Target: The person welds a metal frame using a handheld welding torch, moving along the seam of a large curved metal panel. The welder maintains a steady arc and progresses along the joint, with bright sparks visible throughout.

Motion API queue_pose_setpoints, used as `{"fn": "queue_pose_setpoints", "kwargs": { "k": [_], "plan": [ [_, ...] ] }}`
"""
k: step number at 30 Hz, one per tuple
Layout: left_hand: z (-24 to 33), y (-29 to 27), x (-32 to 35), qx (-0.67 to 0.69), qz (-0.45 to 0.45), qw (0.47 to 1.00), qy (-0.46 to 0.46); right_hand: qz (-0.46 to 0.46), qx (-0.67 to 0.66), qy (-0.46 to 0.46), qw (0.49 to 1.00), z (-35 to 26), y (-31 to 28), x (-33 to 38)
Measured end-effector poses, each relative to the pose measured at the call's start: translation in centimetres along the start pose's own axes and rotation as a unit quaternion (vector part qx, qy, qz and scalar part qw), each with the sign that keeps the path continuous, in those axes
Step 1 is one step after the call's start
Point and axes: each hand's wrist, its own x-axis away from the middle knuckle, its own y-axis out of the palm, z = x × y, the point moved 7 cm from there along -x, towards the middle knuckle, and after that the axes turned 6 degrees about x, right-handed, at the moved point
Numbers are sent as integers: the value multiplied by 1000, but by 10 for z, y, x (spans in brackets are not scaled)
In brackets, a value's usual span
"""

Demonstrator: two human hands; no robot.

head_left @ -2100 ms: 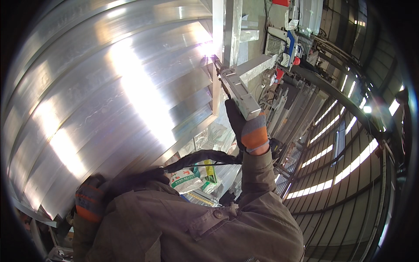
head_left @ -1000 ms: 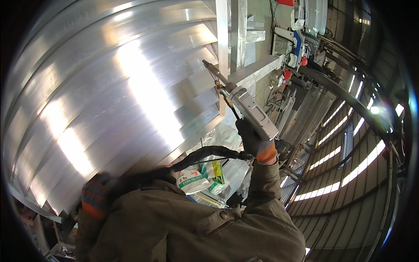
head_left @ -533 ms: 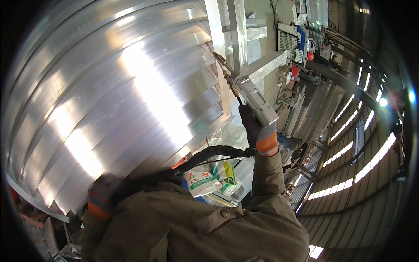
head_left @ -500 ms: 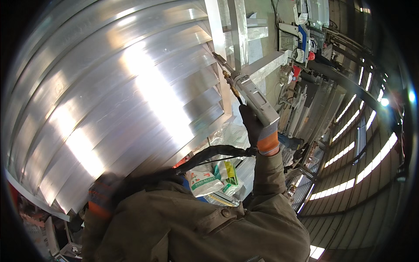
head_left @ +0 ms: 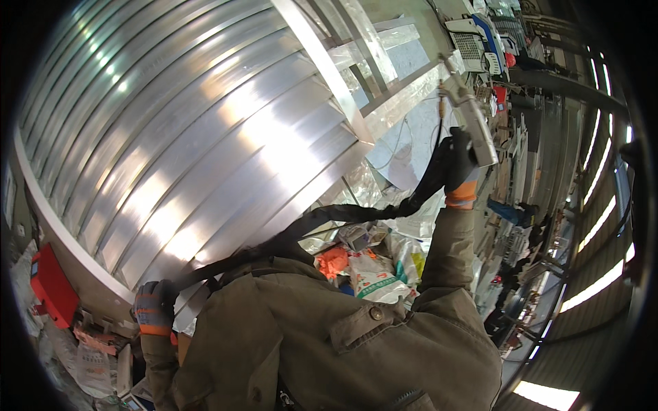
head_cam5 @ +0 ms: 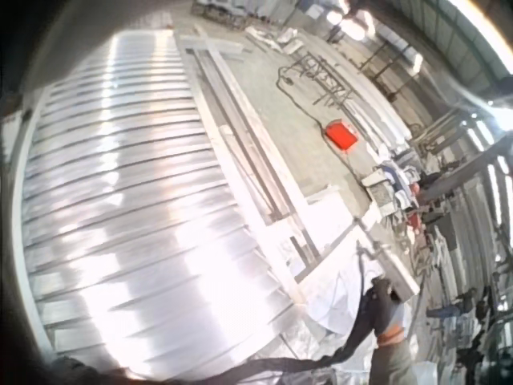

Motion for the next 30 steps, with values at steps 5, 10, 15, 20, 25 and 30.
{"fn": "queue_pose_setpoints", "kwargs": {
  "k": [5, 10, 15, 20, 25, 30],
  "plan": [
    [-69, 48, 107, 21, 88, 994, -55, 99, -403, 138, 899, 76, -95, 28],
    [-167, 145, 238, 407, 194, 854, -258, 67, -639, 119, 757, 100, -98, 70],
    [-196, 294, 338, 753, 186, 462, -430, 59, -684, 124, 717, 109, -85, 92],
    [-150, 383, 373, 364, 123, 790, -478, 24, -695, 48, 717, 84, -93, 79],
    [-57, 476, 321, 221, 132, 871, -418, -69, -727, -32, 683, 83, -120, 41],
    [46, 498, 227, 224, 195, 885, -358, -215, -696, -132, 672, 119, -220, -25]
  ]
}}
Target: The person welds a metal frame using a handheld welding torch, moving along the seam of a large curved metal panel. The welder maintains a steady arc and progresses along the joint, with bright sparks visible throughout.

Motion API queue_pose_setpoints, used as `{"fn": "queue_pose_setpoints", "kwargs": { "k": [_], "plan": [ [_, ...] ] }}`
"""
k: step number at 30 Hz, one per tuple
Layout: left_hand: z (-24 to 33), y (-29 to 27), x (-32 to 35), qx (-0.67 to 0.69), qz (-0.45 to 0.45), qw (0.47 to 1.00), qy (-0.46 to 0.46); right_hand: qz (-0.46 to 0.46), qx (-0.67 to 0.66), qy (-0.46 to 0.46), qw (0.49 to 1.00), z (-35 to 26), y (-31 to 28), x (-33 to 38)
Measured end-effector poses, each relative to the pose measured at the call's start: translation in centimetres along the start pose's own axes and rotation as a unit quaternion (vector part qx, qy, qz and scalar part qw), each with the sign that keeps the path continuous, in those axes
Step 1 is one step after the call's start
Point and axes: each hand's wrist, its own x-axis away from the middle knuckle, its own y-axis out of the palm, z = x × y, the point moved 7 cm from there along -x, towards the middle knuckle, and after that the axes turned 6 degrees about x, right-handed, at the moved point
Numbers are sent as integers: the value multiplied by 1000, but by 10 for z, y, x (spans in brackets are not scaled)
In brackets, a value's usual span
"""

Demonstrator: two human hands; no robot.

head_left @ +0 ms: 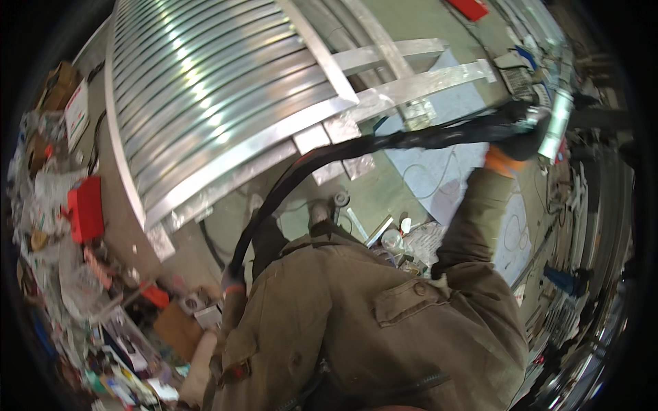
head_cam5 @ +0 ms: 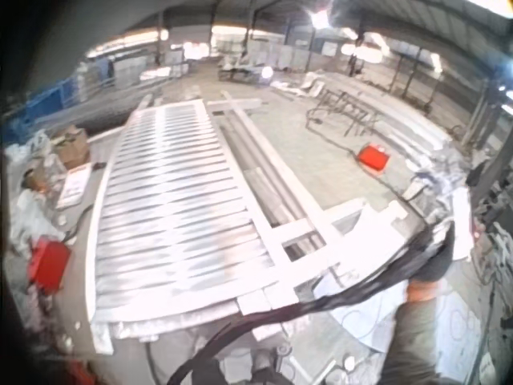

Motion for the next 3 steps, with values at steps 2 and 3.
{"fn": "queue_pose_setpoints", "kwargs": {
  "k": [2, 3],
  "plan": [
    [51, 38, -11, -17, -19, 999, 42, -203, 51, 104, 972, -46, 0, -29],
    [71, 56, -19, -102, -53, 992, 49, -206, 41, 112, 971, -42, -16, -27]
  ]
}}
